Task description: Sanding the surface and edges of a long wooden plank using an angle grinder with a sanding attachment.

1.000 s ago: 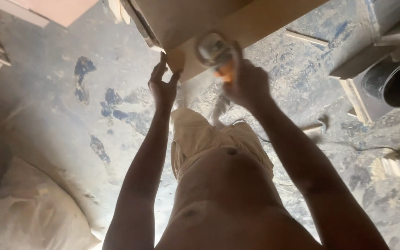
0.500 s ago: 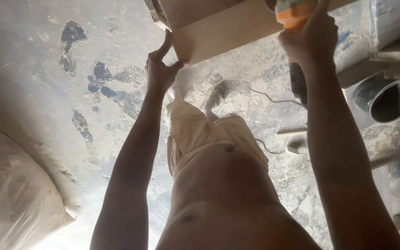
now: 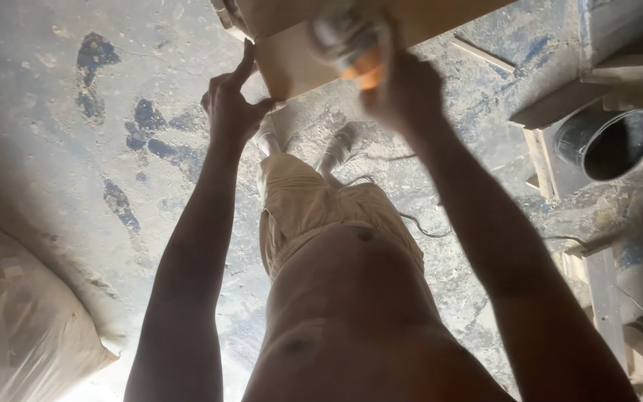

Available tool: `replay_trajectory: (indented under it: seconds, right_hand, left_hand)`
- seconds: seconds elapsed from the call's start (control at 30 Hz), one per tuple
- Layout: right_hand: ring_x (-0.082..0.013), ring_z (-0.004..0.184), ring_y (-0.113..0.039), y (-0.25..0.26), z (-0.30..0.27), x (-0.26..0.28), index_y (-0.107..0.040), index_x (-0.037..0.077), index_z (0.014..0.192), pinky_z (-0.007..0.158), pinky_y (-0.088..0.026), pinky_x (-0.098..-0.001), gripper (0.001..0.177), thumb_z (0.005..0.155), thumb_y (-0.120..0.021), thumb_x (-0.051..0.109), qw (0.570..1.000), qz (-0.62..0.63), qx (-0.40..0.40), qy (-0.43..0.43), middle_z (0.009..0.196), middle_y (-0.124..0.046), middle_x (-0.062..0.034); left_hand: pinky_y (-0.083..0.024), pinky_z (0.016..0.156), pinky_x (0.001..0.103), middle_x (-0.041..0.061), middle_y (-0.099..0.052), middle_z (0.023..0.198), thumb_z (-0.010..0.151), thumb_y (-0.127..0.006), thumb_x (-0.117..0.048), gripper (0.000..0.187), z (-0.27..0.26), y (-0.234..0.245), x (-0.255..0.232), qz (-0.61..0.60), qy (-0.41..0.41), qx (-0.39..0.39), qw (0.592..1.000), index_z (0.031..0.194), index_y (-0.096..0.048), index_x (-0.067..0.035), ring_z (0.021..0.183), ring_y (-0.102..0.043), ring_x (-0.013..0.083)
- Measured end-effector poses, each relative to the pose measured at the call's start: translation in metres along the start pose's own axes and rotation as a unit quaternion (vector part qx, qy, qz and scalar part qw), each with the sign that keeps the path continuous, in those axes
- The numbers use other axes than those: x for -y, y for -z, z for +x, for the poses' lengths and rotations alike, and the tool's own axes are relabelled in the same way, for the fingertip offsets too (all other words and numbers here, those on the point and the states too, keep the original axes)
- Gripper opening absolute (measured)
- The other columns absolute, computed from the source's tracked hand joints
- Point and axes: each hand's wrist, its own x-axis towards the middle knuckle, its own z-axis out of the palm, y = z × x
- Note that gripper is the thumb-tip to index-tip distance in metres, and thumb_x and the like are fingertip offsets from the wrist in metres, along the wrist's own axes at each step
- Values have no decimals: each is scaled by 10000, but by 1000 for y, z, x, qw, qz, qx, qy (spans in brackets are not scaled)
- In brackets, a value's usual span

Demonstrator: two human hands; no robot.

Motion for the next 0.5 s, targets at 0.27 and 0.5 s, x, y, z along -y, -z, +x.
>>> replay_trajectory:
  seconds: [0.27, 0.5]
  right_hand:
    - [-360, 919, -678, 37, 15, -88, -407, 45, 1339, 686, -598, -447, 794, 664, -820, 106, 981, -18, -130, -141, 1074, -687, -169]
    - [-248, 698, -708, -9, -32, 17, -101, 93, 1580, 514, -591, -297, 1007, 845, -786, 169, 997, 1, 58, -45, 989, -715, -130]
  left_hand:
    - [-472, 904, 483, 100, -733, 1199, 647, -1026, -410, 1197, 1, -2, 1, 25, 57, 38, 997, 1573, -267, -395, 1139, -562, 375]
    - [-393, 951, 664, 23, -736, 1219, 730, -878, -660, 1023, 4, 12, -12, 75, 53, 39, 995, 1543, -314, -401, 1146, -564, 340]
